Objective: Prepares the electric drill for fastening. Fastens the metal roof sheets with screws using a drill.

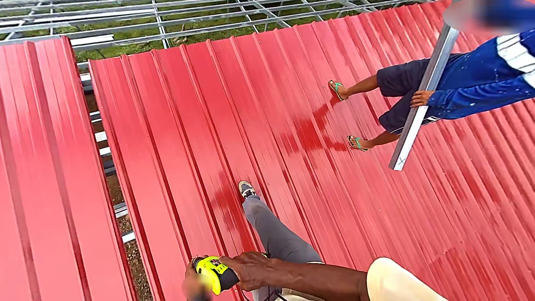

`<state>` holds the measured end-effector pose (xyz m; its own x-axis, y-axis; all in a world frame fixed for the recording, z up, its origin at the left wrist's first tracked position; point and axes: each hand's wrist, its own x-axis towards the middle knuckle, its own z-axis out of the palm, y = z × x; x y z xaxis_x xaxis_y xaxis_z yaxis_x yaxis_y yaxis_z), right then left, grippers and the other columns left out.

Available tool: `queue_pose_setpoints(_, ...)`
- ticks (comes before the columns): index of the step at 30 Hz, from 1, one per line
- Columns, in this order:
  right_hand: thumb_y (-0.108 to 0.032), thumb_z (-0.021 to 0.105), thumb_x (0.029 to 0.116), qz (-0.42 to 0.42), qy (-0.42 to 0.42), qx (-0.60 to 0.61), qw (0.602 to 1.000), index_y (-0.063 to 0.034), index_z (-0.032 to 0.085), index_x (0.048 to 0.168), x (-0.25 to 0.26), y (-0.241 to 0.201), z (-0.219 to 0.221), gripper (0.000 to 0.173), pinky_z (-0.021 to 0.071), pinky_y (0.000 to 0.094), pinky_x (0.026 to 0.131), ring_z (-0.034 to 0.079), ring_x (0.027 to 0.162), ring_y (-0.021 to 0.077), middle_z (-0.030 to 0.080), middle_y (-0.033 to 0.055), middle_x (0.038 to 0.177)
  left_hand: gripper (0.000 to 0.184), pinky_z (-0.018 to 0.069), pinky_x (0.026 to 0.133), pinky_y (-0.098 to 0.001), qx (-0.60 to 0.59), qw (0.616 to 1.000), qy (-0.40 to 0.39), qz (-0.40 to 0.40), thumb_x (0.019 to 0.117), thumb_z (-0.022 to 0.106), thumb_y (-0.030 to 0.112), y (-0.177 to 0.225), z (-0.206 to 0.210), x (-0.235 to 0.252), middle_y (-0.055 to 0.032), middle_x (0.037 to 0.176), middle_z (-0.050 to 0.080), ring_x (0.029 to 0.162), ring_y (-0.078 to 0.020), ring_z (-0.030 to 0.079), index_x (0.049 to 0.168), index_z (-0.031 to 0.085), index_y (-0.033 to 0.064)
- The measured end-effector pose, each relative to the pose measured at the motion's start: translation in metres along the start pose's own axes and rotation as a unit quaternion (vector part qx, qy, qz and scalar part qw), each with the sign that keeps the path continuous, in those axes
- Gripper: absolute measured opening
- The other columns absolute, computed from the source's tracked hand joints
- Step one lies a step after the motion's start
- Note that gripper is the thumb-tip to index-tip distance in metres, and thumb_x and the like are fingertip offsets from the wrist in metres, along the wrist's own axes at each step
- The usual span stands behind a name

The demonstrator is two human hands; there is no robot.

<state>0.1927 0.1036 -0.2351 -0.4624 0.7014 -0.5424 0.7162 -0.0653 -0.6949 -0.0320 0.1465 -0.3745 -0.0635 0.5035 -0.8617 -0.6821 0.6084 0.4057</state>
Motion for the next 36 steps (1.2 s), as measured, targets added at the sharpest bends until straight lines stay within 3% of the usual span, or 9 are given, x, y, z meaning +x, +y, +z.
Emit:
queue_pose_setpoints(12, -0.013, 0.074, 0.0849, -0.058, -0.045, -0.123, 0.990, -0.0230, 0.048, 0.142, 0.057, 0.006, -0.058, 0.064, 0.0561, 0.0584, 0.066, 0.069, 0.080, 0.0359, 0.068, 0.0129, 0.087, 0.030, 0.0593, 0.063, -0.0317, 0.049, 0.998, 0.004, 0.046, 0.1072, 0.036, 0.023, -0.003, 0.020, 0.015, -0.0048, 0.079, 0.068, 0.071, -0.0130, 0.068, 0.097, 0.058, 0.0062)
queue_pose_setpoints(15, -0.012, 0.072, 0.0875, -0.068, -0.060, -0.170, 0.981, -0.0233, 0.051, 0.139, 0.067, -0.003, -0.084, 0.057, 0.0560, 0.0578, 0.068, 0.069, 0.083, 0.0352, 0.068, 0.0119, 0.088, 0.033, 0.0613, 0.065, -0.0314, 0.009, 0.996, -0.060, 0.060, 0.1069, 0.035, 0.026, -0.010, 0.016, 0.028, -0.0038, 0.083, 0.071, 0.076, -0.0126, 0.071, 0.099, 0.061, 0.0078)
queue_pose_setpoints(20, -0.013, 0.070, 0.0905, -0.089, -0.039, -0.215, 0.972, -0.0237, 0.055, 0.138, 0.067, -0.022, -0.123, 0.051, 0.0552, 0.0548, 0.066, 0.069, 0.085, 0.0341, 0.069, 0.0108, 0.093, 0.038, 0.0549, 0.055, -0.0164, -0.093, 0.995, -0.024, 0.006, 0.1077, 0.021, 0.030, 0.032, 0.138, -0.065, 0.0049, 0.073, 0.066, 0.068, 0.0000, 0.067, 0.093, 0.052, 0.0140)
queue_pose_setpoints(22, -0.012, 0.070, 0.0913, -0.088, -0.027, -0.216, 0.972, -0.0226, 0.053, 0.142, 0.063, -0.028, -0.134, 0.055, 0.0550, 0.0542, 0.067, 0.068, 0.086, 0.0349, 0.069, 0.0120, 0.096, 0.040, 0.0483, 0.056, -0.0113, -0.139, 0.982, 0.098, -0.084, 0.1092, 0.019, 0.031, 0.062, 0.186, -0.082, 0.0059, 0.068, 0.061, 0.063, 0.0020, 0.062, 0.089, 0.051, 0.0165)
queue_pose_setpoints(23, -0.012, 0.069, 0.0918, -0.087, -0.017, -0.214, 0.973, -0.0224, 0.051, 0.143, 0.061, -0.028, -0.137, 0.055, 0.0554, 0.0536, 0.067, 0.068, 0.086, 0.0350, 0.068, 0.0123, 0.096, 0.043, 0.0541, 0.060, -0.0124, -0.181, 0.981, -0.043, -0.056, 0.1087, 0.017, 0.031, 0.053, 0.163, -0.062, 0.0034, 0.074, 0.067, 0.069, 0.0003, 0.068, 0.092, 0.053, 0.0138)
queue_pose_setpoints(24, -0.012, 0.068, 0.0926, -0.083, -0.007, -0.208, 0.975, -0.0221, 0.050, 0.144, 0.060, -0.027, -0.139, 0.055, 0.0555, 0.0532, 0.067, 0.068, 0.086, 0.0352, 0.068, 0.0126, 0.096, 0.045, 0.0537, 0.053, -0.0140, -0.210, 0.975, -0.054, -0.058, 0.1069, 0.023, 0.032, 0.050, 0.156, -0.037, 0.0005, 0.067, 0.068, 0.061, -0.0027, 0.069, 0.084, 0.056, 0.0122)
queue_pose_setpoints(25, -0.012, 0.067, 0.0937, -0.077, 0.002, -0.204, 0.976, -0.0218, 0.049, 0.145, 0.059, -0.024, -0.139, 0.055, 0.0557, 0.0523, 0.066, 0.068, 0.086, 0.0350, 0.068, 0.0128, 0.096, 0.040, 0.0603, 0.070, -0.0223, -0.262, 0.922, -0.284, -0.038, 0.1073, 0.025, 0.032, 0.032, 0.112, 0.010, -0.0061, 0.089, 0.071, 0.084, -0.0104, 0.073, 0.102, 0.057, 0.0073)
queue_pose_setpoints(26, -0.012, 0.066, 0.0948, -0.070, 0.008, -0.198, 0.978, -0.0220, 0.048, 0.146, 0.058, -0.022, -0.139, 0.055, 0.0559, 0.0518, 0.067, 0.067, 0.086, 0.0349, 0.067, 0.0131, 0.097, 0.035, 0.0618, 0.072, -0.0271, -0.272, 0.905, -0.321, -0.057, 0.1055, 0.033, 0.031, 0.028, 0.099, 0.037, -0.0089, 0.093, 0.071, 0.086, -0.0146, 0.074, 0.105, 0.058, 0.0062)
queue_pose_setpoints(36, -0.011, 0.066, 0.0932, -0.030, 0.007, -0.140, 0.990, -0.0225, 0.045, 0.148, 0.049, 0.010, -0.138, 0.060, 0.0559, 0.0541, 0.067, 0.067, 0.087, 0.0377, 0.067, 0.0154, 0.097, 0.030, 0.0629, 0.070, -0.0319, -0.237, 0.934, -0.232, -0.131, 0.1022, 0.045, 0.031, 0.004, 0.086, 0.076, -0.0098, 0.090, 0.072, 0.083, -0.0186, 0.075, 0.101, 0.062, 0.0071)
